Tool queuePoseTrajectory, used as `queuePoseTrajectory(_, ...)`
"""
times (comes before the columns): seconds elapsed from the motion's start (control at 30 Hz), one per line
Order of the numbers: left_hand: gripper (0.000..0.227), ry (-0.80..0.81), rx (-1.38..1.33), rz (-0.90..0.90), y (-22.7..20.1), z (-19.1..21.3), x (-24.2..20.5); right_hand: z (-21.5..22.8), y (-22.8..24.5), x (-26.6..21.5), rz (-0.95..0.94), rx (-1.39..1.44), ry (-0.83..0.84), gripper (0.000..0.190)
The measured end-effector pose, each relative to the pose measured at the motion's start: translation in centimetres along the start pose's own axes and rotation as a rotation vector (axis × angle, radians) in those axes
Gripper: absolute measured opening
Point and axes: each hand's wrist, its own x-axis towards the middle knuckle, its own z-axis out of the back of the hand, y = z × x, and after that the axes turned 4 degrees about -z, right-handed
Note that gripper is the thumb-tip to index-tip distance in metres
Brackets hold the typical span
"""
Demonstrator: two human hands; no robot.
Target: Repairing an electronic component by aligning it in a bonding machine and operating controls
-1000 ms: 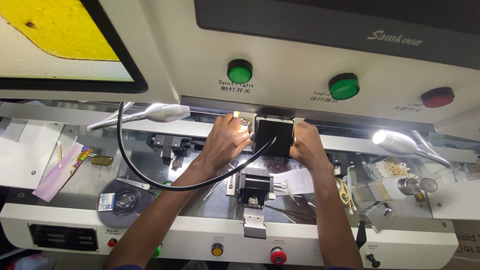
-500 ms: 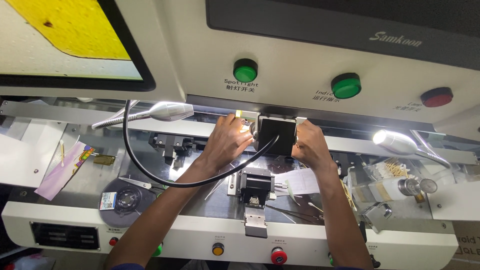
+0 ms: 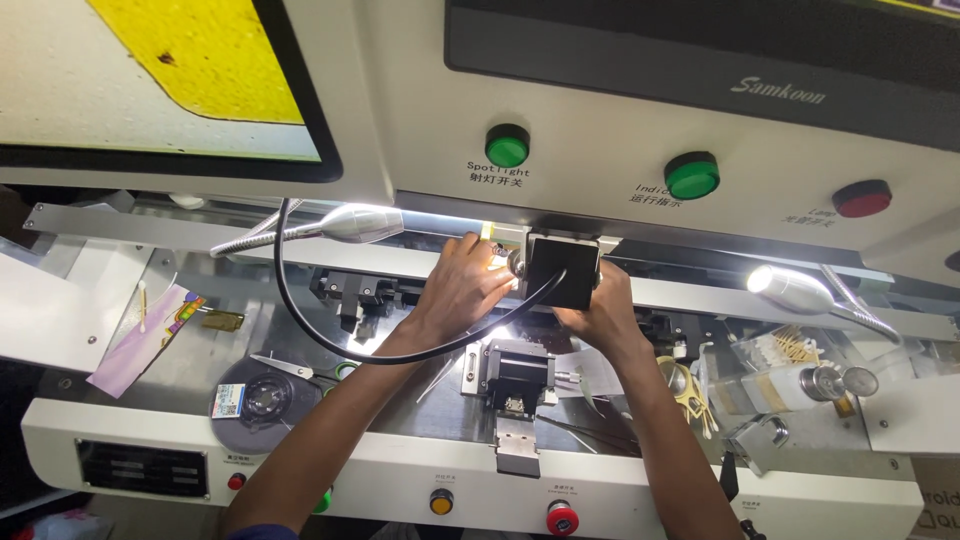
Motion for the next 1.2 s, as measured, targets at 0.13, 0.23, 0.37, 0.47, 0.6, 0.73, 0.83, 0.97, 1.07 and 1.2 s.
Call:
queuePoseTrajectory(0.13, 0.018, -0.004, -0.006, 0.008, -0.2, 0.3, -0.1, -0.6, -0.6, -0.6, 0.009, -0.018, -0.009, 0.036)
queuePoseTrajectory(0.23, 0.016, 0.005, 0.004, 0.007, -0.2, 0.3, -0.1, -0.5, -0.4, -0.5, -0.019, -0.030, -0.003, 0.037)
queuePoseTrajectory(0.37, 0.012, 0.051, -0.092, 0.012, 0.2, 0.1, -0.3, -0.2, -0.5, -0.8, 0.012, -0.043, -0.025, 0.036)
queuePoseTrajectory(0.47, 0.012, 0.064, -0.177, -0.002, 1.1, -0.1, -0.5, -0.2, -1.7, -1.8, 0.024, -0.049, -0.028, 0.039)
queuePoseTrajectory(0.6, 0.013, 0.094, -0.212, -0.026, 2.7, 1.8, 0.4, 0.3, -2.3, -1.8, 0.083, -0.097, -0.026, 0.040)
queuePoseTrajectory(0.73, 0.010, 0.261, -0.101, -0.164, 3.5, 3.5, 1.6, 0.0, -3.3, -2.4, 0.055, -0.070, -0.019, 0.041)
queuePoseTrajectory(0.83, 0.009, 0.297, 0.011, -0.275, 3.0, 4.3, 2.6, 0.4, -3.5, -2.4, 0.068, -0.034, 0.008, 0.042)
queuePoseTrajectory(0.97, 0.015, 0.346, -0.032, -0.260, 3.3, 4.0, 3.2, 0.8, -3.2, -1.9, 0.082, -0.056, 0.012, 0.042)
queuePoseTrajectory(1.07, 0.015, 0.344, -0.051, -0.268, 3.5, 3.6, 3.2, 0.8, -3.4, -2.0, 0.097, -0.070, 0.004, 0.044)
queuePoseTrajectory(1.2, 0.012, 0.310, -0.044, -0.308, 3.9, 2.8, 3.1, 0.6, -3.8, -2.1, 0.111, -0.106, 0.001, 0.048)
